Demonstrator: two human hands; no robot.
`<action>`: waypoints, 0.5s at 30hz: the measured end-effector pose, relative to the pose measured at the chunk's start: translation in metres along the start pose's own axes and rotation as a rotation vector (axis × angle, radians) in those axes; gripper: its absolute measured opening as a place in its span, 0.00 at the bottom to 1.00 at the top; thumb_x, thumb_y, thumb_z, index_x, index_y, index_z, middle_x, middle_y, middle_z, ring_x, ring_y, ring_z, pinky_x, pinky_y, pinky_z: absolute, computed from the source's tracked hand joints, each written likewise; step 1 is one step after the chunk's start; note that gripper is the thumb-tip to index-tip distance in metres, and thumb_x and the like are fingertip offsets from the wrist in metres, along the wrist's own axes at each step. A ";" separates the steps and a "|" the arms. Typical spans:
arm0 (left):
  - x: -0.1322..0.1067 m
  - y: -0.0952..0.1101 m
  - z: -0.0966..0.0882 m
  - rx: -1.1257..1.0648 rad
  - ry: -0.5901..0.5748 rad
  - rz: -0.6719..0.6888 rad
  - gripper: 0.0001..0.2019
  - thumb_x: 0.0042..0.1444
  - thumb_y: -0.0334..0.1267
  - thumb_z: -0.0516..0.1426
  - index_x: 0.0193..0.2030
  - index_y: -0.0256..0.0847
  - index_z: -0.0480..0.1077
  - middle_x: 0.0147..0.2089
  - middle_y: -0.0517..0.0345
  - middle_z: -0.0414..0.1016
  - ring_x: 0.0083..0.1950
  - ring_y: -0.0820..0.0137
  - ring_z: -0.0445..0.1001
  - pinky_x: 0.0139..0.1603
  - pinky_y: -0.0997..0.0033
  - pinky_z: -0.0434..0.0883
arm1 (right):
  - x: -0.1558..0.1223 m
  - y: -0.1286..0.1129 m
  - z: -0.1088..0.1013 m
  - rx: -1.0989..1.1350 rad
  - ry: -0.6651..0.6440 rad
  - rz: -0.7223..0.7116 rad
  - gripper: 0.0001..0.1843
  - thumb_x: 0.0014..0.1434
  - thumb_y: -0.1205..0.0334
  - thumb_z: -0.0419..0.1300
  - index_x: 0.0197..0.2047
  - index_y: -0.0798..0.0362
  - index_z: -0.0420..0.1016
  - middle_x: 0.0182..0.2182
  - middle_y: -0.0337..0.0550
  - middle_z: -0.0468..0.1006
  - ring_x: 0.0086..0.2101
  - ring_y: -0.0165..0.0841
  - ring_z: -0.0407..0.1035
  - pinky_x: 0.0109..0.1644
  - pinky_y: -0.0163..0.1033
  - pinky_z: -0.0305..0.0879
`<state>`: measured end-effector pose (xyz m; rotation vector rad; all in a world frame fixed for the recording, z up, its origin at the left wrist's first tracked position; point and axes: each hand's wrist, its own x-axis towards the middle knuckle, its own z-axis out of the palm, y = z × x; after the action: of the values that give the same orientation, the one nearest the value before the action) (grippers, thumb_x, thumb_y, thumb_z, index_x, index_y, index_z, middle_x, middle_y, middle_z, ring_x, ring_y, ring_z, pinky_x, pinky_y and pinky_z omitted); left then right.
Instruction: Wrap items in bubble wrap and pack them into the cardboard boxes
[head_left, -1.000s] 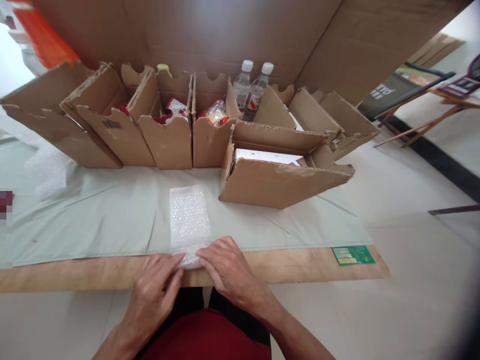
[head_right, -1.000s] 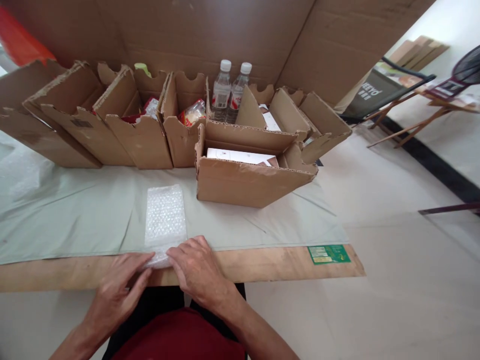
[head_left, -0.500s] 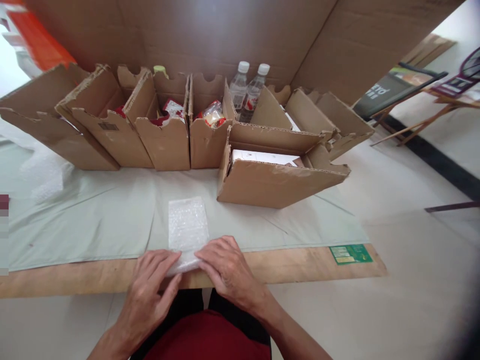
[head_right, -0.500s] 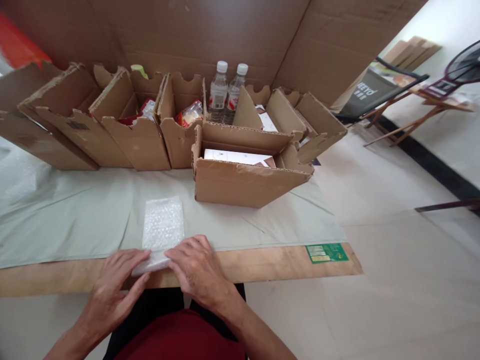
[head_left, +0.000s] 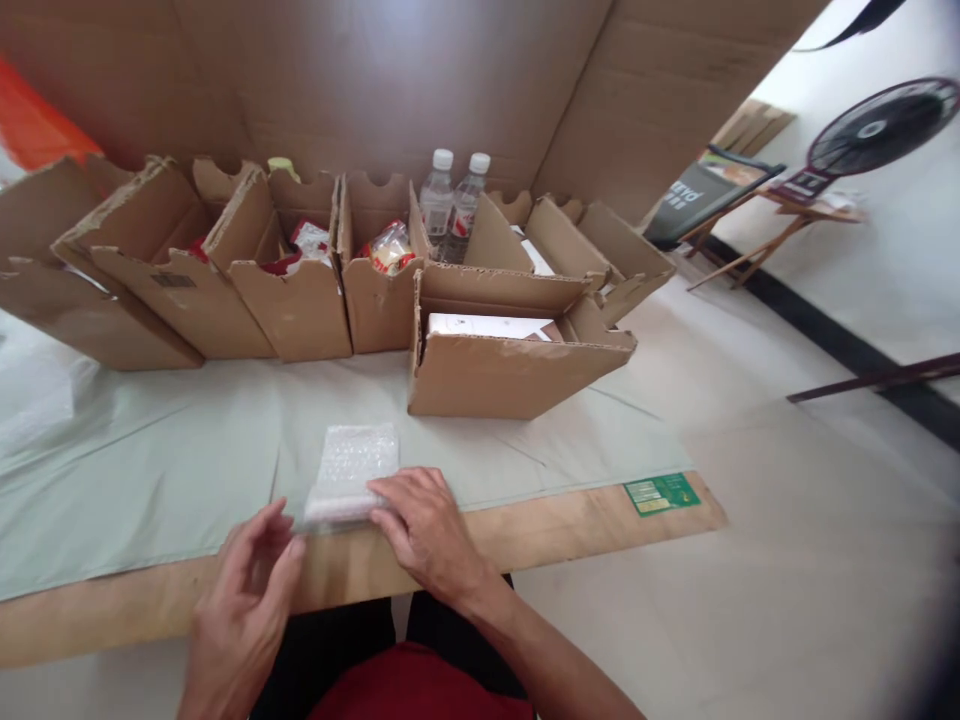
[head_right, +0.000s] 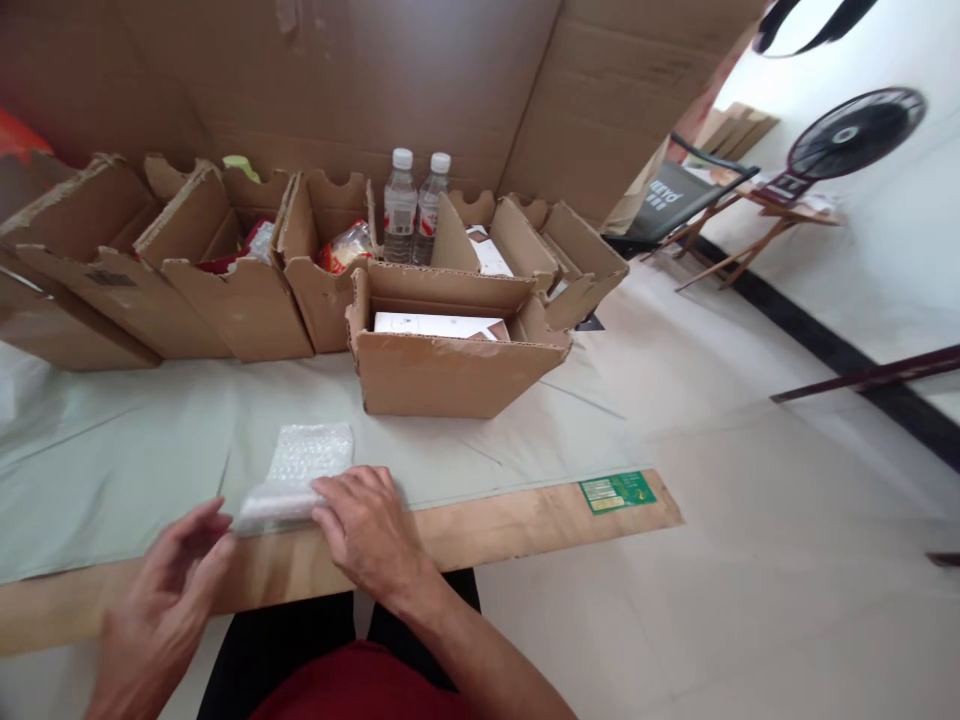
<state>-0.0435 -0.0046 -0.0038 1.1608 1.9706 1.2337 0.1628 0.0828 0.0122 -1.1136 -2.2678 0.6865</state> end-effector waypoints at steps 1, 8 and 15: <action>-0.009 0.000 -0.002 -0.161 -0.066 -0.170 0.28 0.56 0.55 0.65 0.59 0.42 0.73 0.51 0.48 0.81 0.49 0.58 0.81 0.49 0.57 0.80 | -0.001 -0.004 -0.002 0.077 0.016 0.062 0.12 0.67 0.65 0.64 0.53 0.49 0.77 0.45 0.42 0.84 0.47 0.36 0.74 0.55 0.44 0.65; -0.027 0.024 0.022 -0.807 -0.362 -0.665 0.29 0.48 0.46 0.71 0.57 0.40 0.76 0.52 0.46 0.83 0.57 0.49 0.79 0.56 0.49 0.78 | -0.028 -0.030 -0.012 0.297 0.033 0.152 0.06 0.66 0.61 0.64 0.45 0.47 0.81 0.43 0.40 0.82 0.45 0.36 0.73 0.56 0.45 0.66; -0.028 0.044 0.026 -0.882 -0.448 -0.691 0.27 0.52 0.50 0.67 0.56 0.39 0.77 0.48 0.43 0.83 0.52 0.49 0.81 0.54 0.50 0.77 | -0.031 0.003 -0.030 0.774 0.092 0.389 0.32 0.60 0.43 0.65 0.61 0.52 0.71 0.53 0.53 0.78 0.48 0.40 0.74 0.50 0.44 0.73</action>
<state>0.0069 -0.0084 0.0241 0.2271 1.1021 1.1175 0.2002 0.0651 0.0257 -1.1358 -1.4681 1.4666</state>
